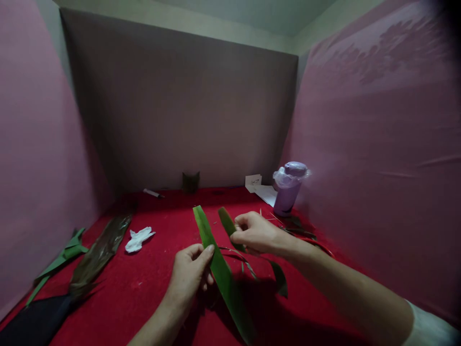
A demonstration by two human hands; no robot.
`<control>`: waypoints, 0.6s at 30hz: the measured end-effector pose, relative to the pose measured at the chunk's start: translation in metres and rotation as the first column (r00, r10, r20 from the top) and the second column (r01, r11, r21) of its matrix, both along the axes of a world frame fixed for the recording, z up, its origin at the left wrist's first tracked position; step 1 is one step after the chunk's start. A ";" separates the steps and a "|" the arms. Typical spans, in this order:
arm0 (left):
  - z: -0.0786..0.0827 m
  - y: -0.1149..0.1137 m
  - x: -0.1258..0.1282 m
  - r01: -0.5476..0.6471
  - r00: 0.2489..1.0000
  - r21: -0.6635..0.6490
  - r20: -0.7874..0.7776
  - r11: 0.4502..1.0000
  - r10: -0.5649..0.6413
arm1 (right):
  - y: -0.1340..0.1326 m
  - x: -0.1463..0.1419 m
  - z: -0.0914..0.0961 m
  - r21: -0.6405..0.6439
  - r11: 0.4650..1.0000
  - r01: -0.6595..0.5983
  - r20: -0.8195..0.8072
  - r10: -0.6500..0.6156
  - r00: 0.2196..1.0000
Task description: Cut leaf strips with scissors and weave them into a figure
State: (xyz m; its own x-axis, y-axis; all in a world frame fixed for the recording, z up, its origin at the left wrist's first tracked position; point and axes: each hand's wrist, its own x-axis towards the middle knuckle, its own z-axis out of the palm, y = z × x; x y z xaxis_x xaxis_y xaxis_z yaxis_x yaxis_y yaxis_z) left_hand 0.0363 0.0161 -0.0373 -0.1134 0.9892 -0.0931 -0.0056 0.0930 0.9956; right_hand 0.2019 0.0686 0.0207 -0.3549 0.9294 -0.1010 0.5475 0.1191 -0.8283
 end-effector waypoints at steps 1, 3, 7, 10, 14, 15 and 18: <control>0.000 0.000 0.000 0.009 1.000 0.003 0.003 1.000 -0.009 | -0.003 -0.007 -0.001 0.002 1.000 -0.025 -0.020 0.025 0.999; 0.001 -0.001 0.000 0.028 0.999 0.018 0.014 0.999 -0.029 | -0.006 -0.017 -0.006 -0.018 0.996 -0.084 -0.054 0.083 0.995; 0.003 -0.002 0.000 0.041 0.998 0.051 0.044 0.998 -0.043 | -0.009 -0.023 -0.012 0.069 0.973 -0.218 -0.115 0.225 0.967; 0.006 -0.001 -0.001 0.027 0.997 0.073 0.075 0.997 -0.032 | -0.014 -0.020 -0.012 0.264 0.952 -0.155 -0.083 0.183 0.980; 0.008 0.000 -0.004 0.005 0.993 0.095 0.117 0.995 -0.016 | -0.016 -0.014 -0.015 0.393 0.911 -0.126 0.055 0.113 0.992; 0.008 0.000 -0.005 0.000 0.992 0.097 0.124 0.995 -0.012 | -0.014 -0.012 -0.015 0.382 0.915 -0.131 0.076 0.110 0.991; 0.008 0.001 -0.008 -0.003 0.991 0.096 0.137 0.995 -0.011 | -0.009 -0.008 -0.009 0.318 0.939 -0.130 0.061 0.116 0.991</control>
